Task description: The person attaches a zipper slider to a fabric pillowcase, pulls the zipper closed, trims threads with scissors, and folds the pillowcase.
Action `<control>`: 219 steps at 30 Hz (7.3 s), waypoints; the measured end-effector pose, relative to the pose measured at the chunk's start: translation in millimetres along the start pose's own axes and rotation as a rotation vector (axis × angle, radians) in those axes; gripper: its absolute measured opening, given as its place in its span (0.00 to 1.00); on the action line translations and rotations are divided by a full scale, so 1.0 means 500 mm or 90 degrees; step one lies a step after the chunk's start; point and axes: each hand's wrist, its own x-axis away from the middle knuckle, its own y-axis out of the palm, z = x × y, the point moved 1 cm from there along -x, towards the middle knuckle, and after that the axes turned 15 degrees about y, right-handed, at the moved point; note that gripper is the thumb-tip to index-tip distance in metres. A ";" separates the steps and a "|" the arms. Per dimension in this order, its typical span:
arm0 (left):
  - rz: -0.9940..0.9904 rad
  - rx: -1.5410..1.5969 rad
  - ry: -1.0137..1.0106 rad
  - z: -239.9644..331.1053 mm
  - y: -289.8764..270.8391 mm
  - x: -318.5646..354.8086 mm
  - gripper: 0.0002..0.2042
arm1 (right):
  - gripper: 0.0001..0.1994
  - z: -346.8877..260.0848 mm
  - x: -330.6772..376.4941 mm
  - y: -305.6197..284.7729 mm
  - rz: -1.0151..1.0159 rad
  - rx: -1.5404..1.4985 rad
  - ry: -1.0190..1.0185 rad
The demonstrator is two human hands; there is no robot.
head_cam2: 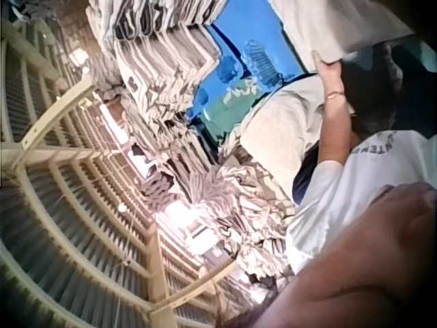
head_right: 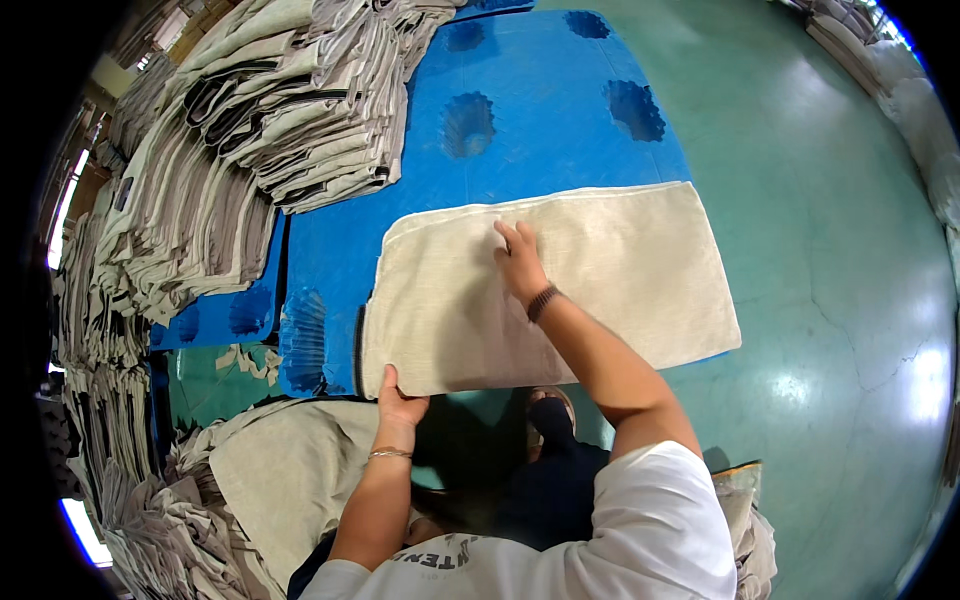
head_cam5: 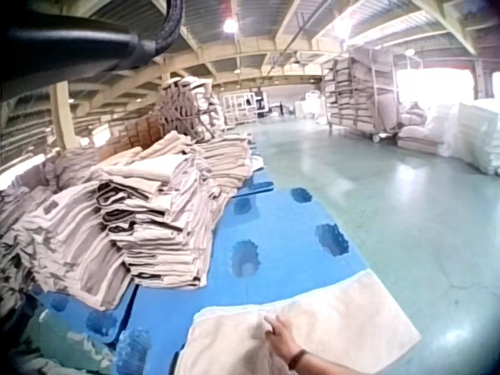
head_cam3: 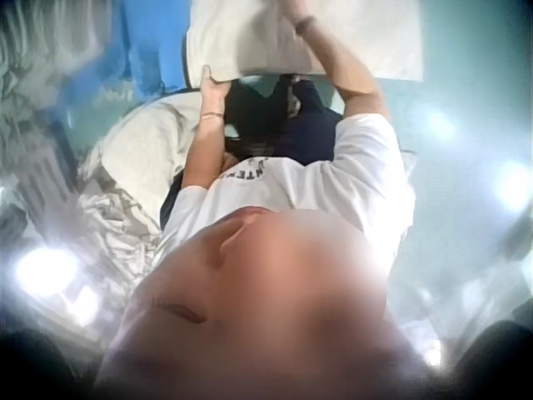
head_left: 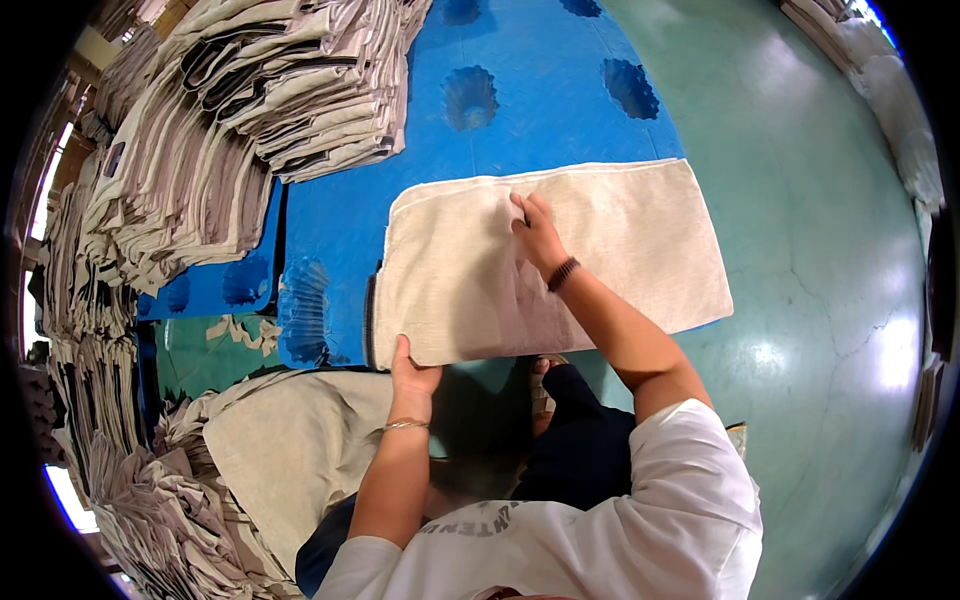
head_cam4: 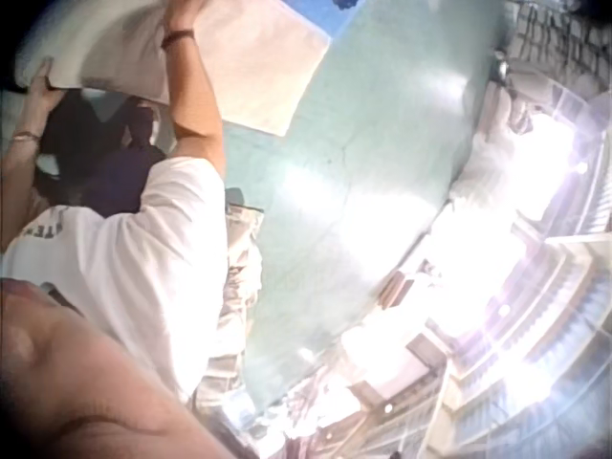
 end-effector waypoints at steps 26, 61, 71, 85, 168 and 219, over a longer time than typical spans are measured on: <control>-1.134 -1.194 0.604 -0.217 0.088 0.190 0.23 | 0.27 0.209 0.094 -0.253 -0.080 -0.697 0.267; -0.218 -0.328 -0.235 -0.175 -0.031 0.155 0.32 | 0.27 0.057 0.118 -0.214 0.284 0.354 0.227; -0.136 -0.264 -0.284 -0.171 -0.017 0.156 0.25 | 0.21 0.067 0.100 -0.241 0.101 0.326 0.300; -0.062 -0.340 -0.249 -0.175 -0.019 0.128 0.20 | 0.35 0.073 0.346 -0.236 0.233 0.354 0.208; -0.371 -1.468 0.265 0.499 -0.195 0.198 0.20 | 0.11 -0.239 0.103 0.147 -0.457 0.239 -0.086; -0.359 -1.299 0.676 0.155 -0.269 0.235 0.11 | 0.21 -0.499 0.677 0.515 -0.686 0.124 -0.348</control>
